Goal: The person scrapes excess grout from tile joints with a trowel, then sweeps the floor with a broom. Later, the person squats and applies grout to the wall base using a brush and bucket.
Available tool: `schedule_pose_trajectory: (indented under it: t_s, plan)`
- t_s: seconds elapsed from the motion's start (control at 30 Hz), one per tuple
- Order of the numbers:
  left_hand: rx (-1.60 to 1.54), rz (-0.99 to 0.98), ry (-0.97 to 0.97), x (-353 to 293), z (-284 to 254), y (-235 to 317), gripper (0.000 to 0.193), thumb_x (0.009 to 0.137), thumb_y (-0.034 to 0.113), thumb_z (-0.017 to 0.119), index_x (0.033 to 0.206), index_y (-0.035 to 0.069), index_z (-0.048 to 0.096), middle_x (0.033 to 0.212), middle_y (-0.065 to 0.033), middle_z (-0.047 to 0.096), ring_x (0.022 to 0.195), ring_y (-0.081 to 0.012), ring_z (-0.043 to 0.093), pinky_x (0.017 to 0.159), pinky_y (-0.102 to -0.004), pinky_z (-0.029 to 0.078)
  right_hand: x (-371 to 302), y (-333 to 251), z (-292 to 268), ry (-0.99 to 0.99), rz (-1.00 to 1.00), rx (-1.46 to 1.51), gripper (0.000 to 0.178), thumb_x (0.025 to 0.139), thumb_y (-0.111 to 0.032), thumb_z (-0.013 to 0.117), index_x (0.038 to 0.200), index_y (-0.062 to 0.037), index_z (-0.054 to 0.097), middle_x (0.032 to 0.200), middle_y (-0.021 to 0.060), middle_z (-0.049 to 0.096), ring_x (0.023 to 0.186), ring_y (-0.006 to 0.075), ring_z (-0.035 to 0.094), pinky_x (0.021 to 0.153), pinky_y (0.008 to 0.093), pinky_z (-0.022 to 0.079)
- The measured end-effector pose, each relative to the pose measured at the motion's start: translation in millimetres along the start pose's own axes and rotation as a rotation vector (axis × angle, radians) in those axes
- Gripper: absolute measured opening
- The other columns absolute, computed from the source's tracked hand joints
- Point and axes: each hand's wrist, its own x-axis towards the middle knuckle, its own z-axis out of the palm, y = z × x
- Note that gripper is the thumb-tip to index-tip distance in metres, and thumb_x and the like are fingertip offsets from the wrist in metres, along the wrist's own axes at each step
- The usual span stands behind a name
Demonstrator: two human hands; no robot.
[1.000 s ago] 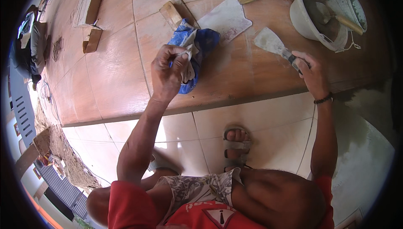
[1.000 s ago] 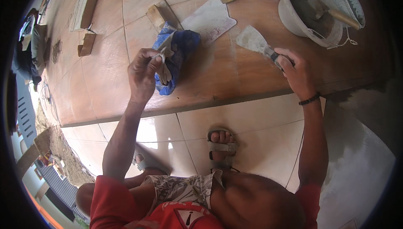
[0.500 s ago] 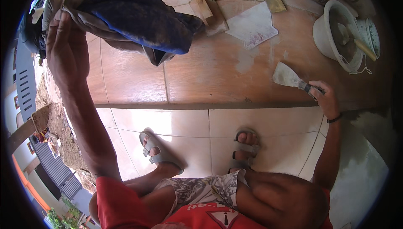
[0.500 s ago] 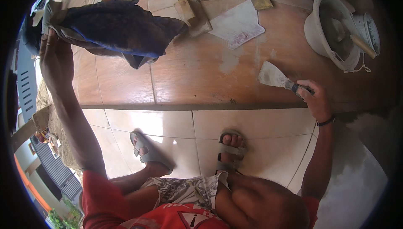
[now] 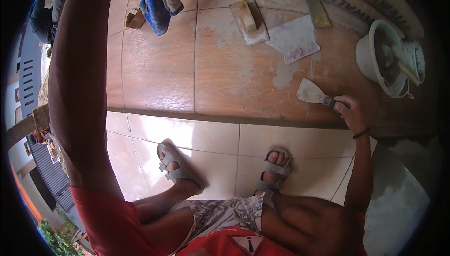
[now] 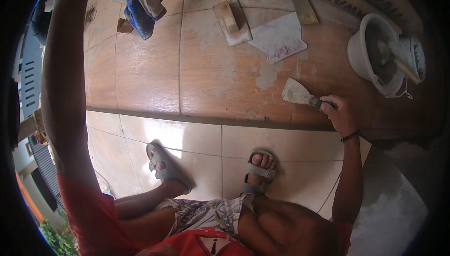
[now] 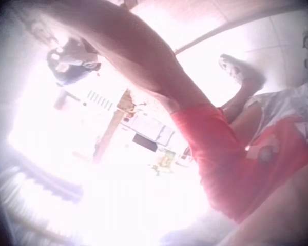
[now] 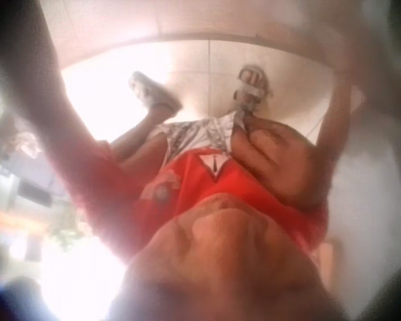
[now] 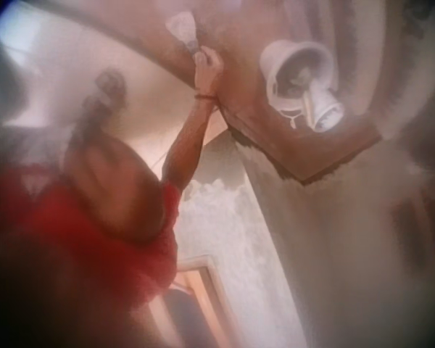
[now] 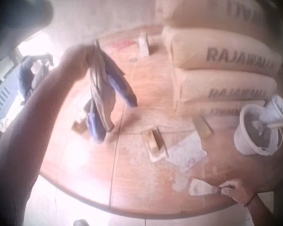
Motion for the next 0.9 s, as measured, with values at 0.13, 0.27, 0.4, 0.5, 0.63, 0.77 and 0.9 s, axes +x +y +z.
schedule_pose_trajectory:
  t_s: [0.13,0.27,0.4,0.5,0.63,0.77,0.9]
  plan:
    - [0.062,0.045,-0.111,20,115,-31,0.017,0.069,0.005,0.063,0.085,0.012,0.065,0.082,-0.0126,0.064,0.079,-0.0289,0.062,0.067,-0.0353,0.049,39,-11,73,0.052,-0.371,-0.209,0.026,0.081,-0.017,0.060,0.099,0.0016,0.064,0.084,0.0130,0.067,0.076,0.0166,0.063,0.070,0.0298,0.049]
    - [0.049,0.248,-0.266,-6,114,19,0.024,0.062,0.007,0.069,0.085,0.011,0.063,0.083,-0.0066,0.064,0.083,-0.0262,0.061,0.071,-0.0323,0.049,53,-75,79,0.089,-0.379,-0.034,0.026,0.082,-0.018,0.060,0.101,-0.0003,0.064,0.083,0.0120,0.067,0.073,0.0156,0.062,0.068,0.0295,0.048]
    - [-0.274,0.193,-0.042,-29,99,34,0.033,0.065,0.009,0.069,0.097,0.005,0.062,0.085,-0.0107,0.065,0.083,-0.0251,0.061,0.073,-0.0322,0.049,43,-76,41,0.207,-0.344,0.090,0.029,0.085,-0.023,0.060,0.105,-0.0014,0.063,0.082,0.0035,0.065,0.067,0.0111,0.057,0.063,0.0254,0.047]
    - [-0.875,-0.408,-0.376,-62,54,34,0.051,0.073,0.018,0.064,0.121,0.004,0.053,0.114,-0.0223,0.057,0.108,-0.0323,0.054,0.094,-0.0426,0.042,32,-24,20,0.278,-0.184,0.269,0.030,0.088,-0.027,0.059,0.111,-0.0067,0.061,0.087,-0.0015,0.057,0.063,0.0056,0.049,0.052,0.0187,0.040]
    - [-0.536,0.110,-0.491,-141,42,6,0.028,0.091,0.016,0.052,0.117,0.006,0.052,0.114,-0.0158,0.059,0.112,-0.0273,0.055,0.092,-0.0396,0.046,20,46,8,0.551,0.028,0.471,0.035,0.090,-0.032,0.057,0.116,-0.0087,0.058,0.082,-0.0029,0.052,0.058,0.0028,0.043,0.044,0.0152,0.032]
    - [-0.419,0.003,-1.087,-254,2,-61,0.030,0.085,0.013,0.062,0.112,0.000,0.055,0.110,-0.0181,0.061,0.108,-0.0313,0.057,0.091,-0.0414,0.046,30,79,7,0.571,0.063,0.517,0.043,0.091,-0.038,0.055,0.123,-0.0093,0.053,0.078,-0.0019,0.051,0.055,0.0029,0.043,0.042,0.0160,0.030]
    - [-0.400,-0.330,-1.535,-363,-69,-126,0.030,0.084,0.014,0.064,0.109,-0.001,0.057,0.105,-0.0200,0.061,0.102,-0.0327,0.058,0.087,-0.0408,0.047,66,112,13,0.490,0.089,0.494,0.045,0.092,-0.038,0.053,0.125,-0.0079,0.051,0.087,0.0037,0.055,0.066,0.0070,0.051,0.048,0.0196,0.038]
